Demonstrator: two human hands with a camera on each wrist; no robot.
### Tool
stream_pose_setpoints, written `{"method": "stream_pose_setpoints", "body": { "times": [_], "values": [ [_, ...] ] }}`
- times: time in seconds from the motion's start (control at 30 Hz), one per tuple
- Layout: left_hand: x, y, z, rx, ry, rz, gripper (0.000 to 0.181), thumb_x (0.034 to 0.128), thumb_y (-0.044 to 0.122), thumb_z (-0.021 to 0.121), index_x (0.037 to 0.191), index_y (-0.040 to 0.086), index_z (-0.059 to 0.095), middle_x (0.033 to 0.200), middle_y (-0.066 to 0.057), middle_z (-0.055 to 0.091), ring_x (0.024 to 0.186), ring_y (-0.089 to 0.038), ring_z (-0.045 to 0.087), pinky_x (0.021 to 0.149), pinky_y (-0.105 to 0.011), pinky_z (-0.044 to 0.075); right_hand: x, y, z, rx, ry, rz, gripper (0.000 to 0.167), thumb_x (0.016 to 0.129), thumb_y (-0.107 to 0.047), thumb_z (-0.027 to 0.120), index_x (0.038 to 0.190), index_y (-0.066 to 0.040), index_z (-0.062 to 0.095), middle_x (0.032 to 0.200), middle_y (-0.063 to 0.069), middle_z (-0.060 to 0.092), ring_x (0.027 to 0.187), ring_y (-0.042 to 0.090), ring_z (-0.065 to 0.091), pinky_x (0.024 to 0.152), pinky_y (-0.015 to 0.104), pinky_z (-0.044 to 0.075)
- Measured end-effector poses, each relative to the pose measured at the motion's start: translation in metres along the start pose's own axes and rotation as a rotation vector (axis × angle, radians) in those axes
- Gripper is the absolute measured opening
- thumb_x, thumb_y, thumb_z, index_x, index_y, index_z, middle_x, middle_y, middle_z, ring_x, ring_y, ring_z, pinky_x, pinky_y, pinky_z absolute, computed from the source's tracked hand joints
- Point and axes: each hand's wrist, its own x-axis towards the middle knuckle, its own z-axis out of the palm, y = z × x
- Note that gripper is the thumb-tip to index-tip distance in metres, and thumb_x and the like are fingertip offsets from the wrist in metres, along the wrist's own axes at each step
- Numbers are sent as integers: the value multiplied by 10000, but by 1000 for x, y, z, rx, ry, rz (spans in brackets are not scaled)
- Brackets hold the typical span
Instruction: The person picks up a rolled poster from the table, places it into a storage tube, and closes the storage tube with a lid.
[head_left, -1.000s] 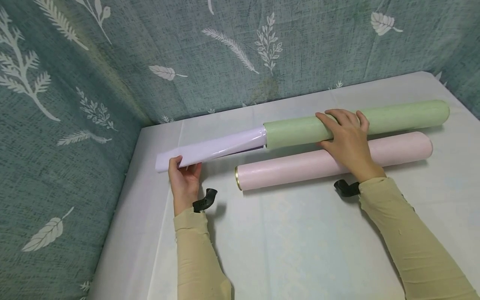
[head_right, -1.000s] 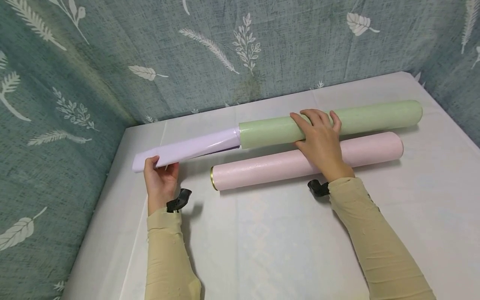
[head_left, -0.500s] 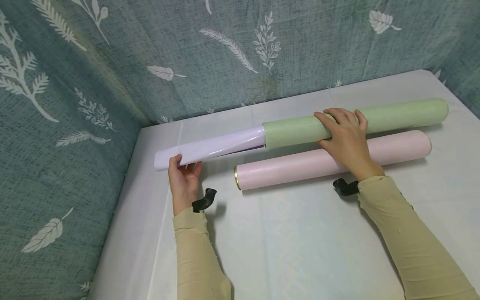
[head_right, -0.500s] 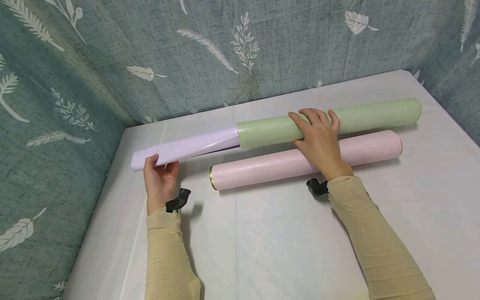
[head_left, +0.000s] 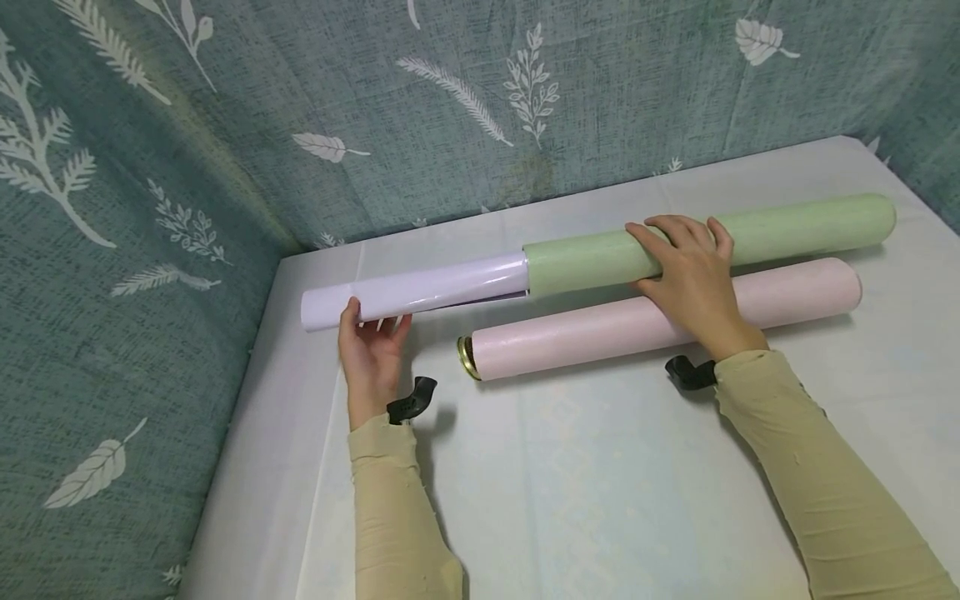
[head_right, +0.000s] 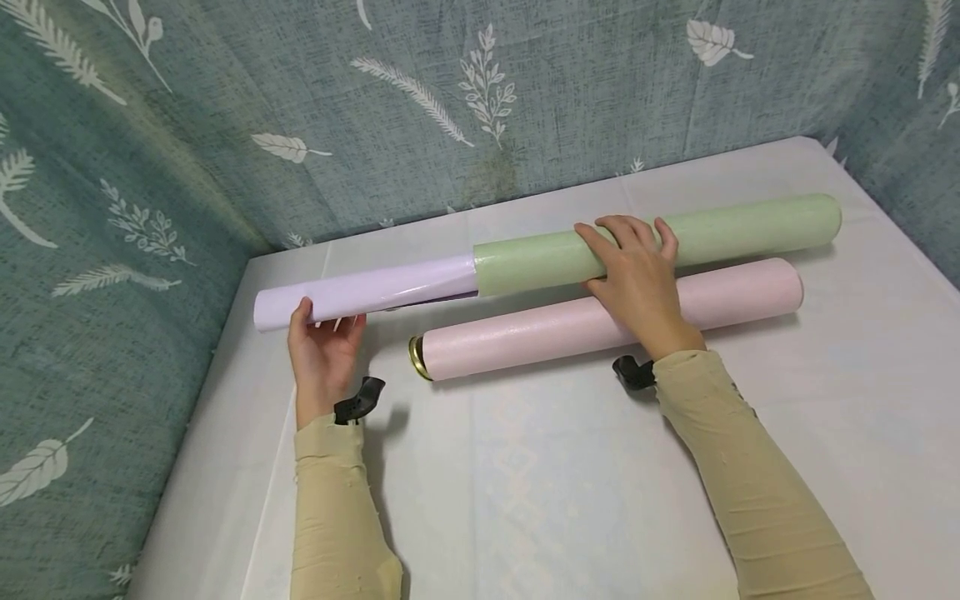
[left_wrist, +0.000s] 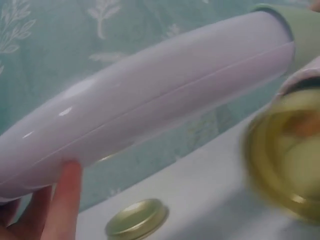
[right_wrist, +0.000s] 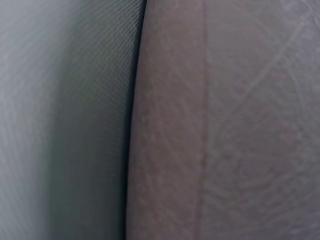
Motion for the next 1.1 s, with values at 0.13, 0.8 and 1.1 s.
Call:
{"method": "stream_pose_setpoints", "body": {
  "times": [0.13, 0.8, 1.1],
  "values": [
    [-1, -5, 5, -30, -91, -83, 440, 833, 259, 628, 1173, 100, 397, 1127, -99, 447, 1077, -317, 486, 786, -447, 471, 0, 0, 0, -5, -9, 6, 703, 620, -158, 817, 1253, -196, 514, 1240, 83, 471, 1175, 305, 357, 1015, 501, 53],
    [0, -9, 7, -39, -158, -107, 316, 853, 162, 566, 1111, 79, 405, 1094, -118, 458, 995, -311, 530, 771, -445, 477, 0, 1, -1, -8, 0, 1, 701, 619, -155, 818, 1251, -190, 517, 1237, 83, 475, 1171, 304, 362, 1015, 497, 59],
    [0, -9, 6, -32, -155, -102, 336, 854, 167, 566, 1132, 81, 397, 1106, -123, 452, 1011, -319, 519, 762, -449, 480, 0, 1, 0, -12, -6, 5, 693, 622, -163, 816, 1247, -186, 518, 1238, 84, 474, 1174, 304, 359, 1015, 500, 60]
  ]
}}
